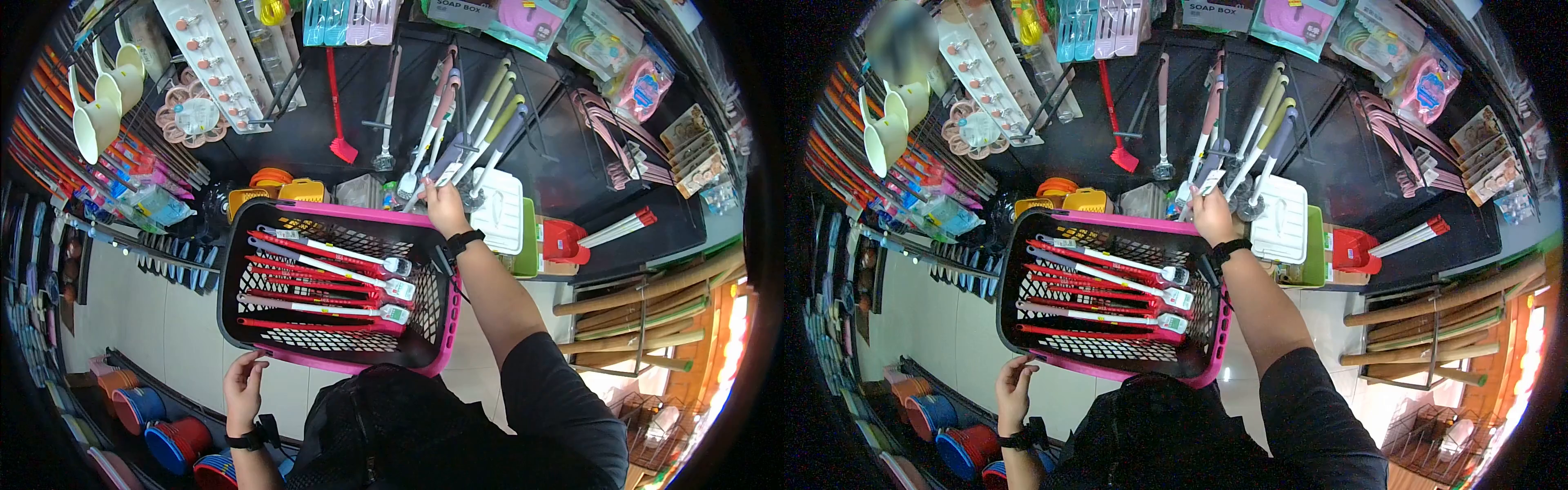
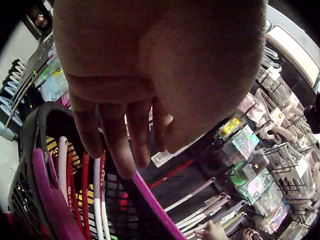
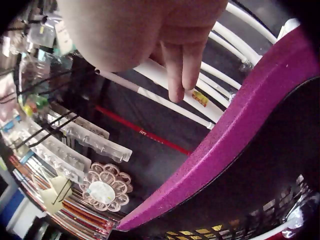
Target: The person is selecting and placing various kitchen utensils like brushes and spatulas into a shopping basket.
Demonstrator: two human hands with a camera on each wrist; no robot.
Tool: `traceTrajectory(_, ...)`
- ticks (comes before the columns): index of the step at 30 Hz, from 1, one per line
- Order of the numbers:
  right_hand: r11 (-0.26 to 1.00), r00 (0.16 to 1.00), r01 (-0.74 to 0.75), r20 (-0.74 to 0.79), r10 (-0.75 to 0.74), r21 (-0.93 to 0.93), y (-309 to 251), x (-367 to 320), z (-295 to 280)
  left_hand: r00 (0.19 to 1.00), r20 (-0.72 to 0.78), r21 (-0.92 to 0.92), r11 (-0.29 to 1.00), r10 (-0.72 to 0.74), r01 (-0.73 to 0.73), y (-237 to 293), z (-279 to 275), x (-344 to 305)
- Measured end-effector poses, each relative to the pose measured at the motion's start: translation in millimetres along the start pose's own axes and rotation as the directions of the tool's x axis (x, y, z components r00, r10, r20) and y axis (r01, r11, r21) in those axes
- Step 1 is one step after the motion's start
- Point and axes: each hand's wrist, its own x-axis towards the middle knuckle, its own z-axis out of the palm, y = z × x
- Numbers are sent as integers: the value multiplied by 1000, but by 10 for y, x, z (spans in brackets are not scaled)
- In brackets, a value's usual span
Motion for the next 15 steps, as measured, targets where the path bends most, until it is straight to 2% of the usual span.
traceTrajectory(1, 987, 994, -31, 99, 47, -160, 50, 56, -5, 1000, -1, 0, 1000, -2, 2, 2, 5, 5)
traceTrajectory(2, 987, 994, -31, 101, 48, -160, 15, 83, 7, 1000, 1, -6, 1000, -1, 1, 9, 8, 8)
traceTrajectory(4, 977, 987, 75, -151, -45, 198, -52, 132, 53, 1000, 2, -10, 1000, -4, 4, 5, 11, 19)
traceTrajectory(5, 977, 988, 71, -148, -42, 199, -32, 193, 60, 1000, 3, -9, 1000, -11, 11, 0, 10, 24)
traceTrajectory(8, 998, 991, -15, -130, 24, 69, -18, 417, 3, 999, -1, -11, 999, -36, 36, -2, 15, 31)
traceTrajectory(9, 997, 987, 1, -162, 12, 78, -106, 438, -41, 999, -6, -18, 999, -49, 48, -4, 20, 26)
traceTrajectory(11, 996, 984, 38, -173, -51, -77, 92, 640, -15, 998, -16, -12, 998, -59, 59, -6, 29, 14)
traceTrajectory(12, 999, 989, -49, -142, 45, -23, 36, 691, -51, 998, -24, -7, 998, -63, 63, -6, 29, 4)
traceTrajectory(15, 985, 991, -60, -128, 40, -159, 236, 949, -64, 997, -31, 15, 997, -69, 69, -3, 31, -11)
